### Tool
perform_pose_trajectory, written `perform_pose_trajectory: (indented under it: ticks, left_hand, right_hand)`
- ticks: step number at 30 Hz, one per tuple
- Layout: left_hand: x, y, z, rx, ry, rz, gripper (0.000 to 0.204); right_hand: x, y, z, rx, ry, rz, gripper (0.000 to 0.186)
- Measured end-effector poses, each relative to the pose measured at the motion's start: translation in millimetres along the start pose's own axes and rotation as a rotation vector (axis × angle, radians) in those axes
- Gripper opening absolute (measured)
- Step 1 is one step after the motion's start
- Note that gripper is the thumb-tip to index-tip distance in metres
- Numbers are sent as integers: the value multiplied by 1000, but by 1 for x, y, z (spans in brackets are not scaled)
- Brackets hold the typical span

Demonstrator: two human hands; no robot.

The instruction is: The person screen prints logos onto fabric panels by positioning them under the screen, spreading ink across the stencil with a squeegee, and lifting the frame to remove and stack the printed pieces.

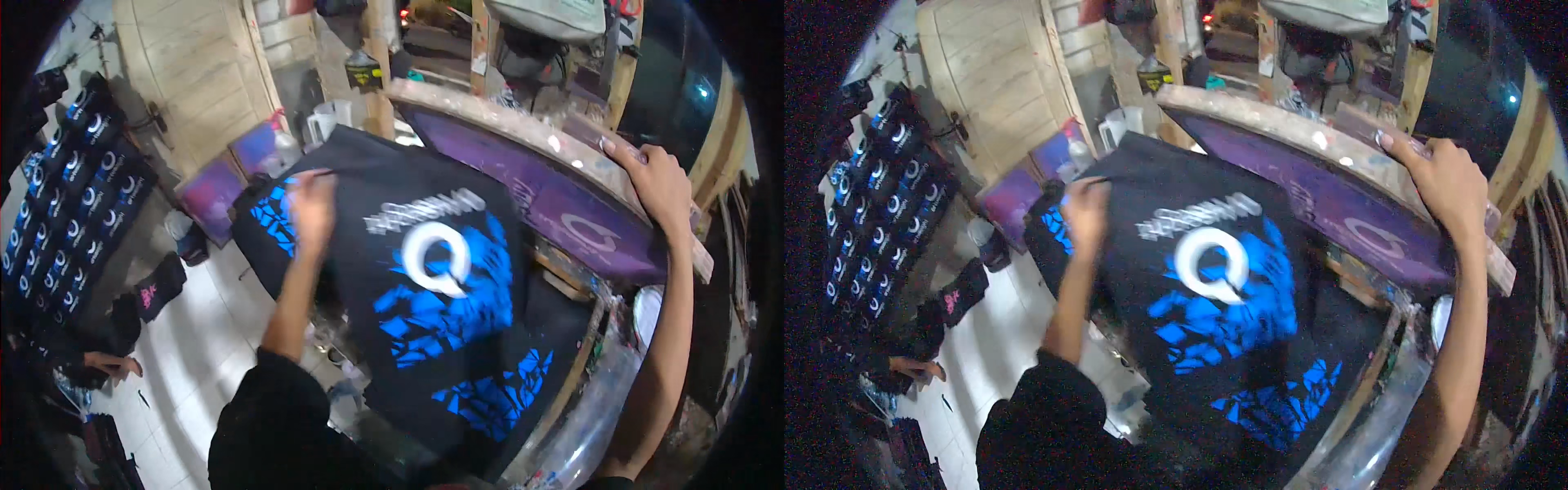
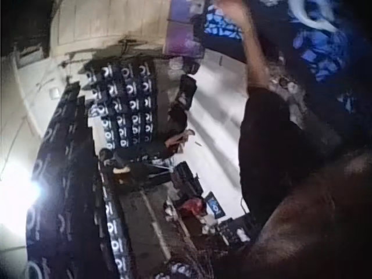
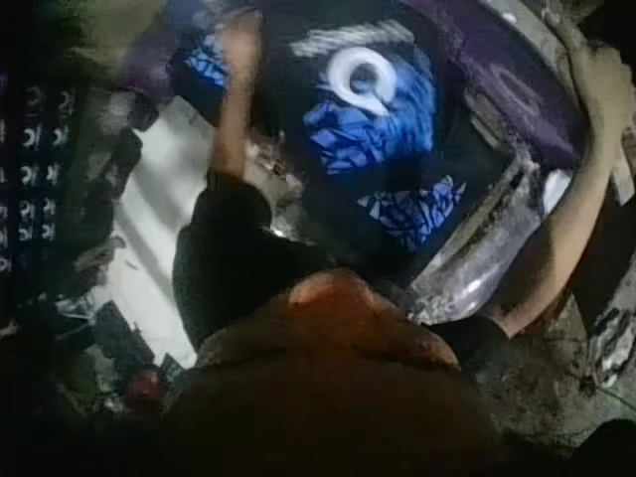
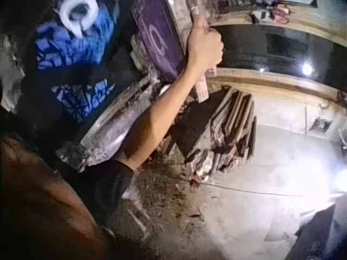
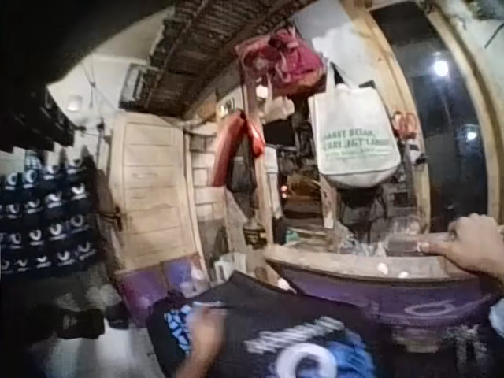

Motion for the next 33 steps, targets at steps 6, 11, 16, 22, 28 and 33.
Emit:
perform_pose_trajectory:
  ticks: [6, 11, 16, 22, 28, 33]
  left_hand:
    - [35, -178, 281, -198, 351, 300, 27]
    - [134, -110, 169, -449, 266, 88, 45]
    - [384, 190, -92, 533, -1010, -251, 54]
    - [518, 367, -119, 773, -1597, -813, 57]
    - [379, 122, -122, 326, -1302, -410, 59]
    - [331, 46, -109, -200, -1517, -540, 78]
  right_hand:
    - [-8, -6, 2, -44, -61, -38, 83]
    - [2, -3, -7, 9, -1, -9, 85]
    - [4, -9, 9, -10, 43, 48, 90]
    - [12, -39, 5, -25, -67, 28, 87]
    - [7, -5, 10, -21, -9, 7, 84]
    - [-19, -5, 6, -64, -28, 30, 89]
Point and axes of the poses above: each hand's wrist, its own x-axis away from the middle knuckle, its own z-axis out of the back of the hand, y = z × x, the point moved 10 cm from there along -x, towards the middle knuckle, and after that the axes turned 2 degrees about -z, right-handed, at the moved point
